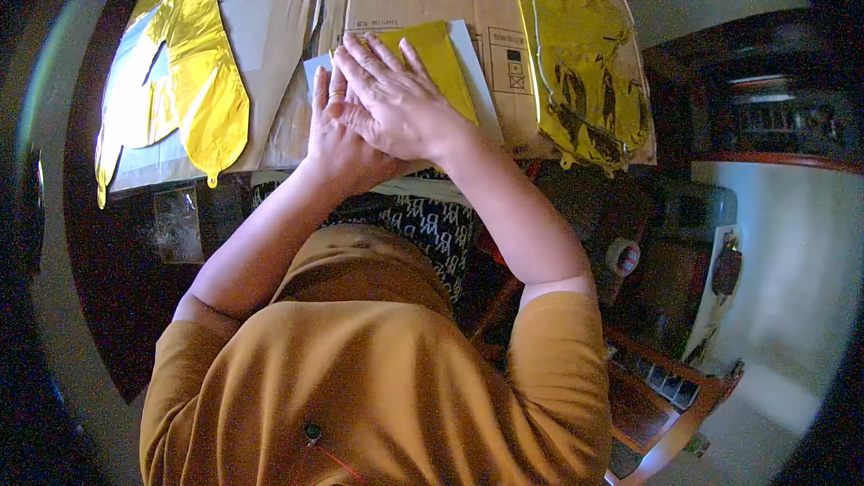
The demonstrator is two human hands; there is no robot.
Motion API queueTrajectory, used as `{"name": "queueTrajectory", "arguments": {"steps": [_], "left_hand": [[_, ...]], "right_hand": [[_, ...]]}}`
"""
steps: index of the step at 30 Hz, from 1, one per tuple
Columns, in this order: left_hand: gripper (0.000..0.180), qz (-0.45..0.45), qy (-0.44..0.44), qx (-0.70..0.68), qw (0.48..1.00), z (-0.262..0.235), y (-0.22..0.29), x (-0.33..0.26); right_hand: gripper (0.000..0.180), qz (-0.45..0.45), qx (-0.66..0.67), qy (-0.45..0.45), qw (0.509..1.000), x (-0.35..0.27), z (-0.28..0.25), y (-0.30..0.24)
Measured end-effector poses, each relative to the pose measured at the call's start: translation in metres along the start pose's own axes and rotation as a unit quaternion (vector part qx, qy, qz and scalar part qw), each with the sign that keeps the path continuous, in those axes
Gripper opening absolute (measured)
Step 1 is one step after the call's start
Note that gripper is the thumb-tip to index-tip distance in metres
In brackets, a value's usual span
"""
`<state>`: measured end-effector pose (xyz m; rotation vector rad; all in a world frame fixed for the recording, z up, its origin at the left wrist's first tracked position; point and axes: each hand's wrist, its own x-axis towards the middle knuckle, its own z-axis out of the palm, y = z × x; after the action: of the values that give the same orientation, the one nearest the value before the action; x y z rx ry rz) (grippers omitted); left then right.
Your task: Folding and packaging gold foil balloons into retail sleeves.
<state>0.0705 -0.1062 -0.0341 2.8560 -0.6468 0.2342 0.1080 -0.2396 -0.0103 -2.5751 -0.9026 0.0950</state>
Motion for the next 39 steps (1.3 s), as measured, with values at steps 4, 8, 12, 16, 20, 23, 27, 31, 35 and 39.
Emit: {"name": "queueTrajectory", "arguments": {"steps": [4, 8, 12, 16, 20, 23, 27, 31, 35, 39], "left_hand": [[0.094, 0.004, 0.077, -0.039, 0.996, 0.015, -0.005, -0.002], [0.097, -0.026, 0.055, -0.038, 0.997, 0.003, 0.002, 0.001], [0.098, -0.017, 0.071, -0.04, 0.997, 0.006, 0.001, 0.0], [0.101, -0.012, 0.066, -0.046, 0.997, 0.006, 0.001, 0.001], [0.1, -0.023, 0.064, -0.042, 0.997, -0.002, -0.008, 0.001], [0.099, -0.045, 0.072, -0.033, 0.996, -0.013, -0.012, 0.009], [0.095, -0.001, 0.106, -0.034, 0.994, -0.011, 0.0, 0.034], [0.101, -0.008, 0.06, -0.027, 0.998, 0.005, -0.013, 0.028], [0.104, -0.019, 0.042, 0.003, 0.999, 0.003, -0.025, 0.01], [0.105, -0.008, 0.041, 0.006, 0.999, 0.0, -0.027, 0.009]], "right_hand": [[0.082, 0.029, -0.011, 0.031, 0.999, -0.006, 0.003, 0.015], [0.08, 0.067, -0.12, 0.027, 0.99, -0.015, -0.002, 0.029], [0.083, 0.112, -0.128, 0.065, 0.983, -0.022, -0.001, 0.041], [0.078, 0.11, -0.143, 0.073, 0.981, -0.025, -0.003, 0.043], [0.074, 0.115, -0.156, 0.075, 0.978, -0.023, -0.001, 0.041], [0.074, 0.116, -0.161, 0.072, 0.977, -0.022, -0.001, 0.041], [0.075, 0.105, -0.173, 0.072, 0.977, -0.024, -0.002, 0.044], [0.075, 0.113, -0.169, 0.071, 0.977, -0.024, -0.003, 0.041], [0.078, 0.123, -0.156, 0.083, 0.977, -0.024, 0.0, 0.038], [0.08, 0.13, -0.183, 0.114, 0.968, -0.027, 0.0, 0.037]]}}
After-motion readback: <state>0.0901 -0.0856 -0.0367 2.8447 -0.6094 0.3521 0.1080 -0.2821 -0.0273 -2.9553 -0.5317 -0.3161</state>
